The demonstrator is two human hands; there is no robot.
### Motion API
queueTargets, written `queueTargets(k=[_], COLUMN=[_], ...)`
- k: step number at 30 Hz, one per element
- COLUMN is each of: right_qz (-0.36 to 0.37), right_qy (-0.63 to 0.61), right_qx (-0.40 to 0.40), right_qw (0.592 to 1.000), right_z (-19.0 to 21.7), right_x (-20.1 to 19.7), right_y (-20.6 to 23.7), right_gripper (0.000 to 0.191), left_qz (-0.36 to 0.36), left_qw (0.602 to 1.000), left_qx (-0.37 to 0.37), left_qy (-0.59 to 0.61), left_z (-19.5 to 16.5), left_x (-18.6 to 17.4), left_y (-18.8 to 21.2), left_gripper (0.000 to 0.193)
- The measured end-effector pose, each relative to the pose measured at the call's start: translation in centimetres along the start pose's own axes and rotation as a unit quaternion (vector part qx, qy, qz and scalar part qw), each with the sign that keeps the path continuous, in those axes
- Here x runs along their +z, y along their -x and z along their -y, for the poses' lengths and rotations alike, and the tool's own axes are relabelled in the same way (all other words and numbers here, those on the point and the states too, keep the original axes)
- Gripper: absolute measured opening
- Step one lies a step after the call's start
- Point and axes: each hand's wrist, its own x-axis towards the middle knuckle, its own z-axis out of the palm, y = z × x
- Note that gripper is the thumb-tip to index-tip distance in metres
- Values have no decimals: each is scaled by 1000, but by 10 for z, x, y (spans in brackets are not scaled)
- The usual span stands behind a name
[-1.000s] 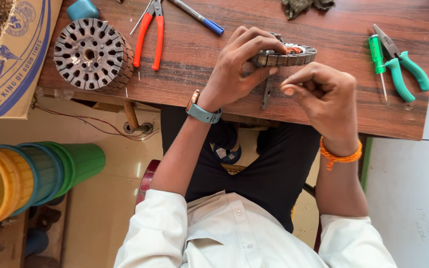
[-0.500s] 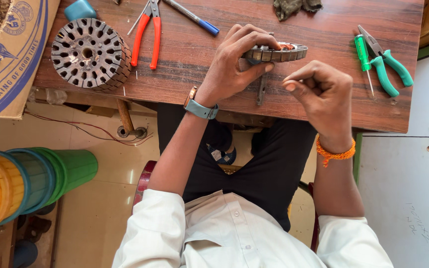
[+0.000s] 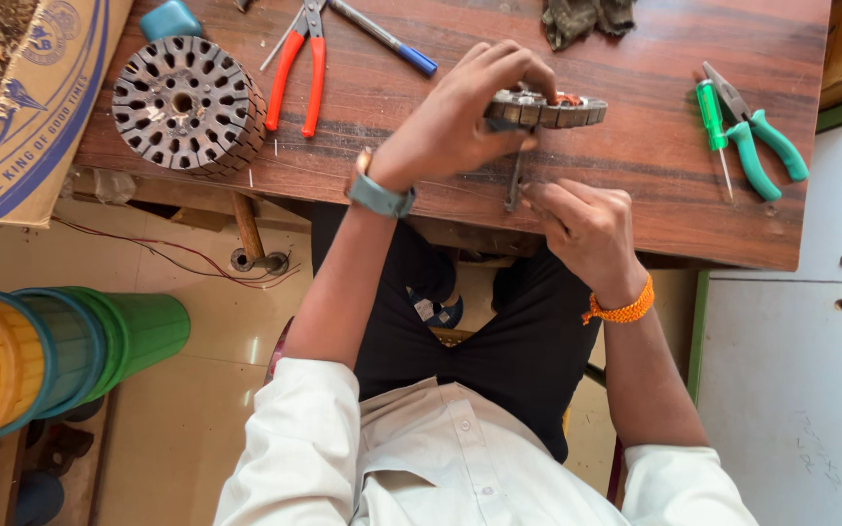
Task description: The person works on a small electrical component clamped to a workbench, using fingers and a thin tool to adjust internal parts. The person repeatedly repositions the component and manipulates wires or contacts within it.
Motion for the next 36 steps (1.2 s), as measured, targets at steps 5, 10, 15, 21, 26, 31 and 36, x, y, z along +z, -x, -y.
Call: queueTargets(k=[5, 10, 15, 21, 26, 31, 36], right_qz=[-8, 17, 46, 70, 54, -4, 10], right_qy=[-27, -13, -8, -21, -15, 2, -31], right_qx=[-13, -17, -31, -21, 21, 24, 18], right_qw=[1000, 1000, 998, 997, 998, 1000, 999], right_z=[1, 10, 22, 34, 39, 31, 16], right_x=[-5, -8, -28, -34, -38, -45, -37], right_y=[0, 0, -7, -12, -24, -60, -92], right_gripper=[19, 18, 13, 11, 8, 6, 8], left_qz=[-75, -112, -196, -204, -306, -381, -413], left_qw=[952, 972, 969, 948, 944, 903, 876], left_qx=[63, 33, 12, 8, -89, -198, -245], left_qy=[-291, -202, -152, -243, -86, -14, 42], left_z=[-29, -27, -21, -28, -31, -47, -53], left_x=[13, 35, 42, 57, 76, 94, 97], left_y=[34, 54, 56, 60, 59, 59, 51], left_gripper=[54, 38, 28, 24, 15, 11, 8])
